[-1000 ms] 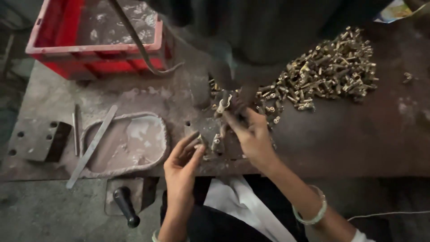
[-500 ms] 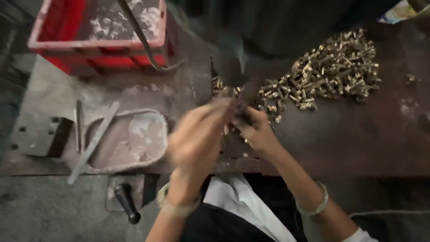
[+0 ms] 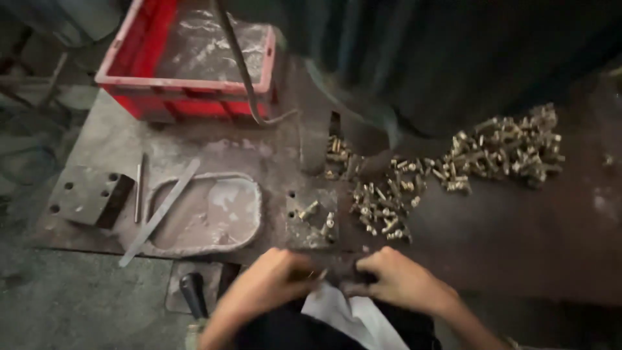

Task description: The person picks small brass fittings one at a time from a pile on the workbench, dips each into a tray of milky liquid, positions it under a drill press, and operates the press to drill it, placing finished fittings back onto the pile. They occasionally re-dip a fitting in the tray before drilling.

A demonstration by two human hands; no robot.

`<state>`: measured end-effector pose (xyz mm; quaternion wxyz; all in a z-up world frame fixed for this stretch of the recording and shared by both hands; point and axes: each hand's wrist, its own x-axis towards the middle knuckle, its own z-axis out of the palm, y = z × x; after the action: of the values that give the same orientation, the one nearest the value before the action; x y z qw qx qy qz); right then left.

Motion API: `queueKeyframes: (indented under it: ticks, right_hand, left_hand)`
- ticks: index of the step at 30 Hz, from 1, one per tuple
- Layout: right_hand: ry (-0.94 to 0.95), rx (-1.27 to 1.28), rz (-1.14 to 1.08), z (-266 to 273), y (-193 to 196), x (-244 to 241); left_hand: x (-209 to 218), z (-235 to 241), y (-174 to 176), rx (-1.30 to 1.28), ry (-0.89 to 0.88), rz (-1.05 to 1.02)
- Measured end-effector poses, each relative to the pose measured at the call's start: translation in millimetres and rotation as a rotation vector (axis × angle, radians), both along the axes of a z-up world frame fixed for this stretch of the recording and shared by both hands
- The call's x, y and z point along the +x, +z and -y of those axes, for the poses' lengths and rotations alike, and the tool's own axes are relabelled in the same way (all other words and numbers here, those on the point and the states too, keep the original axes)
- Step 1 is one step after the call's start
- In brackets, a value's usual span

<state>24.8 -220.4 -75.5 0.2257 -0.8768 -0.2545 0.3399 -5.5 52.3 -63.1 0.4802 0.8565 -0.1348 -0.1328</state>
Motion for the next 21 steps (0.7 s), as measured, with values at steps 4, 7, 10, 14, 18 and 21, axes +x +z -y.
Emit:
queueKeyframes:
  ticks: [4, 7, 10, 14, 18, 21]
  right_hand:
    - [-0.091, 0.265, 0.468, -18.1, -13.1, 17.6]
    - [0.112, 0.297, 0.910, -34.4, -16.3, 22.6]
    - [0.172, 0.276, 0.989, -33.2, -40.7, 39.2]
    - [-0.291, 0.370, 0.509, -31.6, -43.5, 29.1]
    - [-0.615, 1.009, 0.136, -28.3, -39.3, 43.6]
    - [-0.753, 1.082, 0.128, -49.3, -26.0, 46.5]
  left_hand:
    - [32.5, -60.5, 25.4, -0.112, 0.191, 0.182]
    - [30.5, -51.9, 63.0, -0.234, 0.878, 0.356]
    - [26.8, -26.8, 35.8, -0.119, 0.698, 0.543]
    - [9.2, 43.3, 26.2, -0.123, 0.455, 0.475]
    - [18.9, 89.4, 44.9, -0.338, 0.552, 0.473]
    - [38.2, 90.3, 44.1, -0.418, 0.599, 0.521]
